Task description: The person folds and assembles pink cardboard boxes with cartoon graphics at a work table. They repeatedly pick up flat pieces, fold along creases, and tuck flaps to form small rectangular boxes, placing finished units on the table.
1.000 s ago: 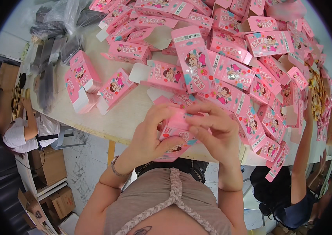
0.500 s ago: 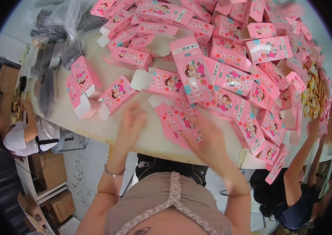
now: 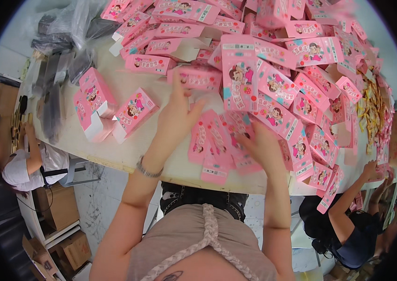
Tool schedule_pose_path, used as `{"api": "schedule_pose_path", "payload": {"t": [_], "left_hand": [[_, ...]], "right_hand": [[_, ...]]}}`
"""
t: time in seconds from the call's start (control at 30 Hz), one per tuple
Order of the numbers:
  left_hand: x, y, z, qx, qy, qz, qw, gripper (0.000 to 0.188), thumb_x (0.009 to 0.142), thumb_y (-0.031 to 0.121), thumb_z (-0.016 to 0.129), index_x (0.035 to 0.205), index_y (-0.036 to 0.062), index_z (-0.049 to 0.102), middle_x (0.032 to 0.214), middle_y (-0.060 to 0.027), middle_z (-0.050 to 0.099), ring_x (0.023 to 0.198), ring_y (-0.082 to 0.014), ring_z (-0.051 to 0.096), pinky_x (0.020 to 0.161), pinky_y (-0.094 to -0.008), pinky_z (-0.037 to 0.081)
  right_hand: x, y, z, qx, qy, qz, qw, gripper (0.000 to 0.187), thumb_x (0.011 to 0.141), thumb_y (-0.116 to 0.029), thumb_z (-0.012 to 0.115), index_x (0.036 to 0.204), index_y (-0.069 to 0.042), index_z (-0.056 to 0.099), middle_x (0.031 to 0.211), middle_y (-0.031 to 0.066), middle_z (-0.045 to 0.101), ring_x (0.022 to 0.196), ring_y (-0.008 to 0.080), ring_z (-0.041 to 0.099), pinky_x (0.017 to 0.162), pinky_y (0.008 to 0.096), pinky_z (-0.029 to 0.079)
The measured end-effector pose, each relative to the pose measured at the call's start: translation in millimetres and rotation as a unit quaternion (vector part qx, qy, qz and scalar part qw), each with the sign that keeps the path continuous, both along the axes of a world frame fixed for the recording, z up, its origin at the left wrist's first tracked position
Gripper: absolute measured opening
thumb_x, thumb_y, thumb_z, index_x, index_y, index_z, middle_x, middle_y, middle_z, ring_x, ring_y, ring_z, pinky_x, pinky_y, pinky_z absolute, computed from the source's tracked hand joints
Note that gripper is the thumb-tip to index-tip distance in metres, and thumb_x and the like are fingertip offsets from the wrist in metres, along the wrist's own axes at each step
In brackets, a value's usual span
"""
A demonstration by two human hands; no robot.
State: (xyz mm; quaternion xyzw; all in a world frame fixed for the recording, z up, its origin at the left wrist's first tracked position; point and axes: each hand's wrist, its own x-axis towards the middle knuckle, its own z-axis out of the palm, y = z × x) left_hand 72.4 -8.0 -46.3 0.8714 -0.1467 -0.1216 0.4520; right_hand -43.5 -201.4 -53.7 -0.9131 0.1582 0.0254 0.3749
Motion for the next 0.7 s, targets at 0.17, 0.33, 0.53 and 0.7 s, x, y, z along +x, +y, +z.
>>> {"api": "schedule_pose_path", "payload": {"t": [0.17, 0.33, 0.53, 0.7], "left_hand": [[-49.7, 23.4, -5.1, -0.274, 0.075, 0.070, 0.956, 0.067, 0.092, 0.018, 0.056, 0.143, 0.0034, 0.016, 0.118, -0.0119, 0.052, 0.093, -0.0134, 0.056, 0.074, -0.0270, 0.048], [-43.4, 21.2, 26.3, -0.404, 0.171, 0.128, 0.889, 0.053, 0.091, 0.011, 0.057, 0.134, 0.0017, 0.028, 0.115, -0.0080, 0.053, 0.093, -0.0113, 0.055, 0.077, -0.0244, 0.047], [-49.1, 14.2, 7.1, -0.430, 0.176, 0.086, 0.881, 0.060, 0.082, -0.004, 0.047, 0.138, 0.0051, 0.030, 0.122, -0.0110, 0.052, 0.106, -0.0165, 0.057, 0.089, -0.0317, 0.048], [-49.2, 4.0, 41.4, -0.470, 0.226, -0.088, 0.849, 0.079, 0.073, -0.007, 0.042, 0.147, 0.0079, 0.018, 0.137, -0.0162, 0.041, 0.121, -0.0268, 0.049, 0.098, -0.0388, 0.043]], "right_hand": [[-26.3, 1.8, 42.7, 0.191, 0.049, 0.087, 0.977, 0.023, 0.079, -0.015, 0.068, 0.078, 0.002, 0.053, 0.071, 0.0166, 0.056, 0.063, 0.0317, 0.057, 0.054, 0.0401, 0.041], [-24.5, 47.7, 34.9, 0.123, -0.199, 0.137, 0.963, 0.015, 0.080, -0.007, 0.067, 0.090, 0.001, 0.058, 0.069, 0.0153, 0.055, 0.059, 0.0294, 0.056, 0.052, 0.0379, 0.043], [-23.3, 53.6, 32.5, 0.215, -0.150, 0.135, 0.956, 0.043, 0.080, -0.008, 0.069, 0.119, -0.003, 0.052, 0.093, 0.0166, 0.060, 0.079, 0.0284, 0.063, 0.067, 0.0343, 0.050], [-22.7, 58.2, 38.7, 0.368, -0.078, 0.041, 0.926, 0.102, 0.072, -0.016, 0.080, 0.147, -0.004, 0.012, 0.130, 0.0188, 0.049, 0.110, 0.0263, 0.057, 0.090, 0.0352, 0.048]]}}
